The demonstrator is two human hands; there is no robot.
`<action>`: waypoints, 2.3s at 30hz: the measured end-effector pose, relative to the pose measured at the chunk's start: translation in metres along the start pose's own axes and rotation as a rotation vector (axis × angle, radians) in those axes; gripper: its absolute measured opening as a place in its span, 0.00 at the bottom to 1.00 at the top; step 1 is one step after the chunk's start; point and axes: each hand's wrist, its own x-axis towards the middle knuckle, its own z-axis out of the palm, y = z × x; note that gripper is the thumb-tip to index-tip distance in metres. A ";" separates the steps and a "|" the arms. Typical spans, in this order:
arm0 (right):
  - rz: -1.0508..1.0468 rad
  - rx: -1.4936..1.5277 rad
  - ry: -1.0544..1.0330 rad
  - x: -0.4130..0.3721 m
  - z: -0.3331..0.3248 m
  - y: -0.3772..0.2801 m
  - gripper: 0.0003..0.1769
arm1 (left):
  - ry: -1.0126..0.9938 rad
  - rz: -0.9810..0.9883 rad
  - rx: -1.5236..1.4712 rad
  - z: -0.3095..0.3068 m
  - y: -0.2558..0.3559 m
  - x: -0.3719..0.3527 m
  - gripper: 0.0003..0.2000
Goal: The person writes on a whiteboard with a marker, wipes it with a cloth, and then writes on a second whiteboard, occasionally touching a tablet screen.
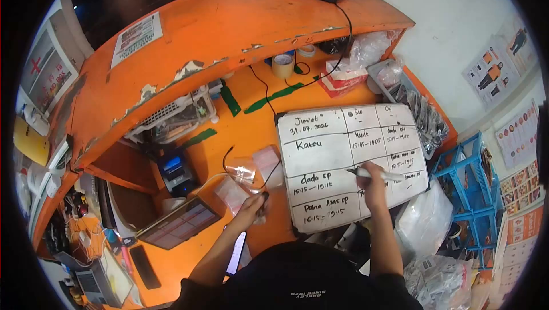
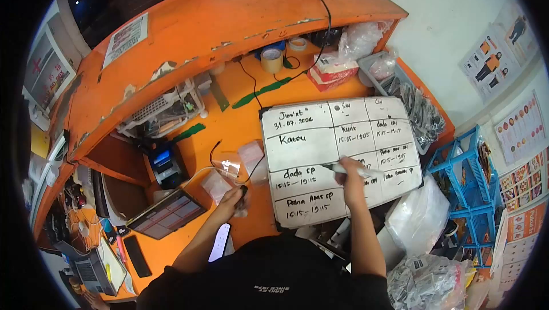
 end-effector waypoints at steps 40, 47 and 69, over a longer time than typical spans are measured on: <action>-0.570 -0.700 -0.184 0.052 0.090 0.135 0.09 | 0.345 0.220 0.283 0.004 -0.083 0.075 0.13; -0.584 -0.670 -0.160 0.052 0.089 0.131 0.09 | 0.397 0.228 0.140 0.020 -0.067 0.073 0.11; -0.534 -0.560 -0.072 0.057 0.083 0.131 0.08 | 0.415 0.011 0.269 0.026 -0.050 0.064 0.13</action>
